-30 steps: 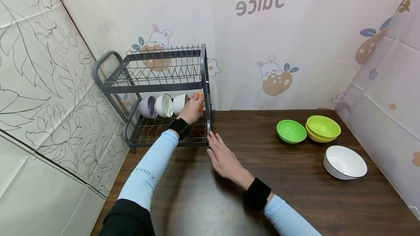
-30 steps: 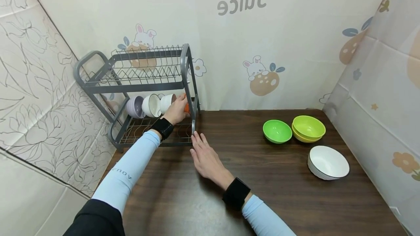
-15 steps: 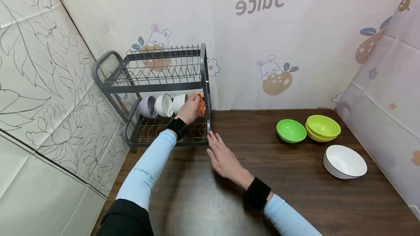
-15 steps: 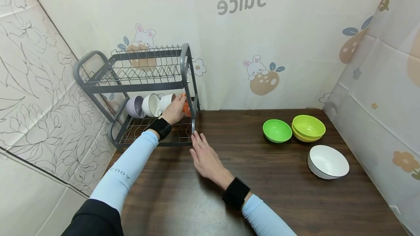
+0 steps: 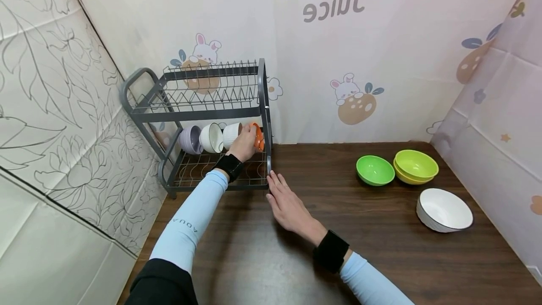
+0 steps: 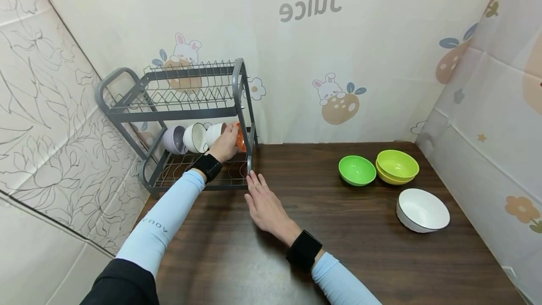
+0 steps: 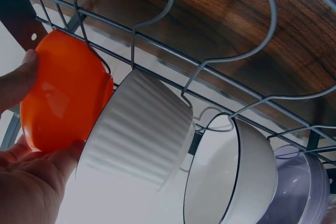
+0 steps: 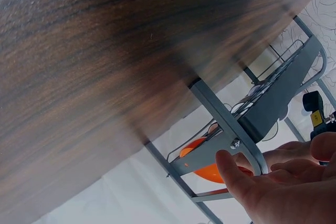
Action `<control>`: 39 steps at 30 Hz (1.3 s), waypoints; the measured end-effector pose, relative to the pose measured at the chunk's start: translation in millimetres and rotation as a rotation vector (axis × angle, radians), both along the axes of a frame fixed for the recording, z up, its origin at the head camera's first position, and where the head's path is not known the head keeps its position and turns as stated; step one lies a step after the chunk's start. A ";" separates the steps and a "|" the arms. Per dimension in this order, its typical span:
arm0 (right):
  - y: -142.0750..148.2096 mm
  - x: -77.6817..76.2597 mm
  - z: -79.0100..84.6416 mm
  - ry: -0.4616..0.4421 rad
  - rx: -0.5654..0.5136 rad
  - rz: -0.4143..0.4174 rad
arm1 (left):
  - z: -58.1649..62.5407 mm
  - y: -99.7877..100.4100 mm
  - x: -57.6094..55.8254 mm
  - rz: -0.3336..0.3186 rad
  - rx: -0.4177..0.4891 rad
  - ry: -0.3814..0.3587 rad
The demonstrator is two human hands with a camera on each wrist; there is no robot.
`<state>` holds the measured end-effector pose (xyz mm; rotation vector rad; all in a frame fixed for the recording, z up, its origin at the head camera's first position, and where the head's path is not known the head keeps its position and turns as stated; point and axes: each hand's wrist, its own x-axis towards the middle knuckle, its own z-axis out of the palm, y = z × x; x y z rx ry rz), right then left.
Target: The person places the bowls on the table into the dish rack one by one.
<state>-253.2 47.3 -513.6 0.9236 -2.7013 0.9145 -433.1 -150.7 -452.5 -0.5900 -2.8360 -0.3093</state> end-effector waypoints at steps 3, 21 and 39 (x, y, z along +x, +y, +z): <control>-0.2 0.7 -1.1 0.000 -0.001 0.001 | -1.3 -0.3 1.0 -0.002 0.002 0.000; -4.2 4.0 1.2 -0.030 -0.017 0.014 | 35.9 -16.6 69.9 0.089 0.177 0.057; 34.9 -7.0 10.6 -0.023 0.031 -0.036 | -4.5 21.3 159.6 0.065 0.277 0.177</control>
